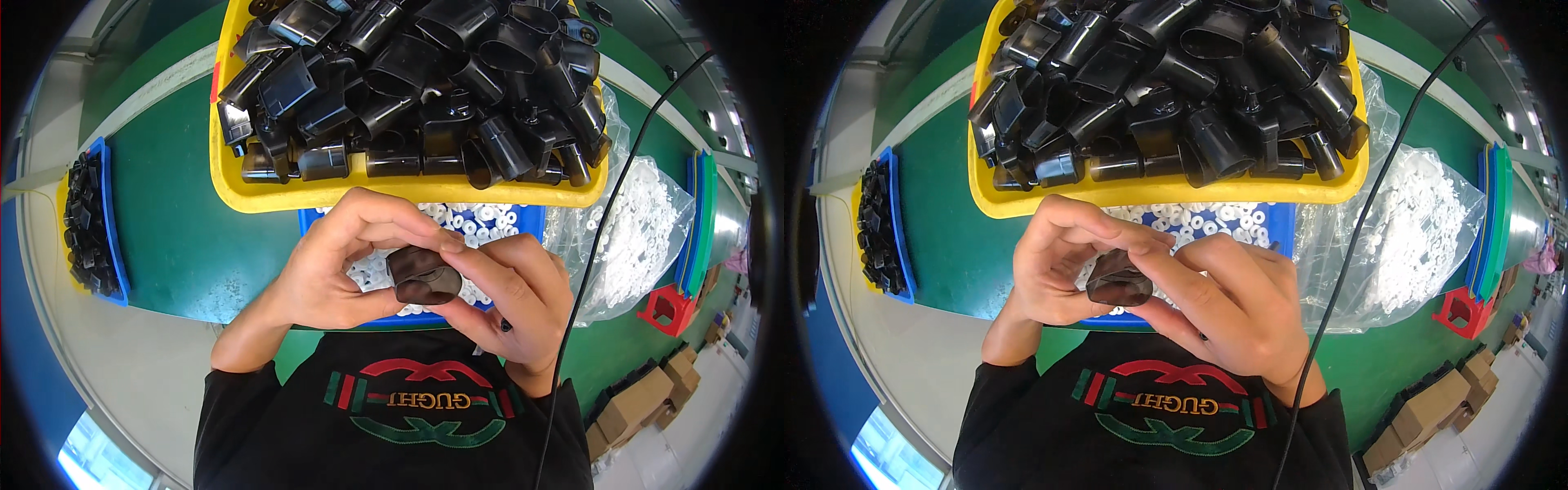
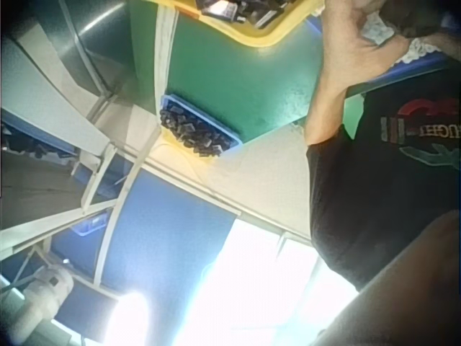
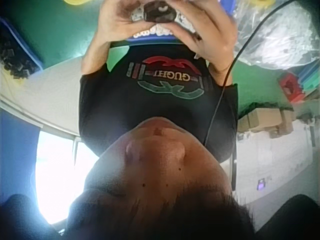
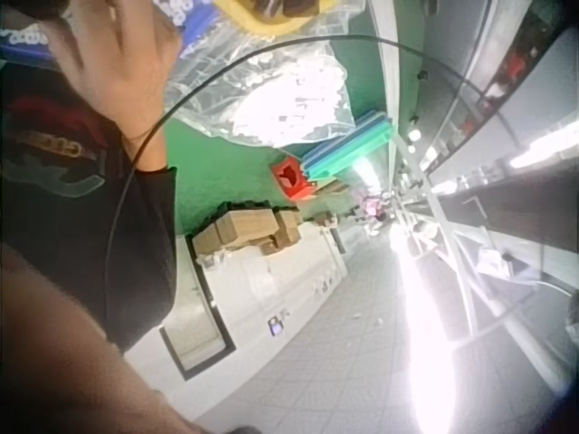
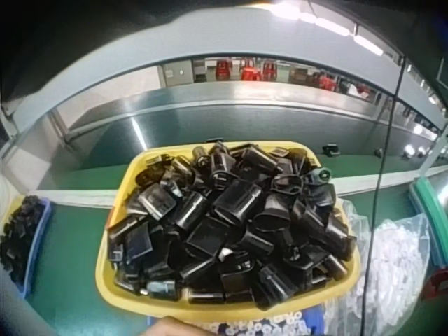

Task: The person repeatedly picks up black plastic components from a yellow bin and inserts white washers into them using a small black tool. The person then places the assembled units into a blue bin. The task is performed continuously throughout the clip.

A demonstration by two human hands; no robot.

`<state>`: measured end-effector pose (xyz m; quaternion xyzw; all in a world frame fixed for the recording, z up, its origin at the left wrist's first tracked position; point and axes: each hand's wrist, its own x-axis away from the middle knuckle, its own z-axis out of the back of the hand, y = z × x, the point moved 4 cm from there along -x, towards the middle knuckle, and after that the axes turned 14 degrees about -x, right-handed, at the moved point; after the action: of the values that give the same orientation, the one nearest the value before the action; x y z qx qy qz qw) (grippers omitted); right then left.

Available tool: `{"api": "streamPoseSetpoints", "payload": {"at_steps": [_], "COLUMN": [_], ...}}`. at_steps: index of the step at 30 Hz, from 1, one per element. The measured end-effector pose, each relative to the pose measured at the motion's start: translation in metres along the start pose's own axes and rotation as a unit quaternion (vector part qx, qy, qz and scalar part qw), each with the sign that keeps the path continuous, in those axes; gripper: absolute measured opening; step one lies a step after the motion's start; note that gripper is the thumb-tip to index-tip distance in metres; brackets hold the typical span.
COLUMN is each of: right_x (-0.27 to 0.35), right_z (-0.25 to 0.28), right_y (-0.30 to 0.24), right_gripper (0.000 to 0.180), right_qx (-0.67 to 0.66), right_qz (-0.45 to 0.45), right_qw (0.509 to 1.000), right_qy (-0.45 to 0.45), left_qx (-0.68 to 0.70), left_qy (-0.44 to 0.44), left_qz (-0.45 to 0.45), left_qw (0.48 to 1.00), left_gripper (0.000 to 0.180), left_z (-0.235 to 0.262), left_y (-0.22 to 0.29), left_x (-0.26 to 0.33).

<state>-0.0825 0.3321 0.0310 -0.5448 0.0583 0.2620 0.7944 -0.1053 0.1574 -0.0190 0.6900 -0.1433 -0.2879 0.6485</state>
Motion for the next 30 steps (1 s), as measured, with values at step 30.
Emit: {"api": "streamPoseSetpoints", "payload": {"at_steps": [30], "right_x": [-0.027], "right_z": [-0.004], "right_y": [-0.010], "right_gripper": [0.021], "right_qx": [-0.509], "right_qz": [0.051], "right_qw": [0.855], "right_qy": [0.081], "left_qx": [-0.264], "left_qy": [-0.014], "left_qz": [0.097], "left_qw": [0.959], "left_gripper": [0.032], "left_z": [-0.004], "left_y": [-0.004], "left_x": [0.001]}}
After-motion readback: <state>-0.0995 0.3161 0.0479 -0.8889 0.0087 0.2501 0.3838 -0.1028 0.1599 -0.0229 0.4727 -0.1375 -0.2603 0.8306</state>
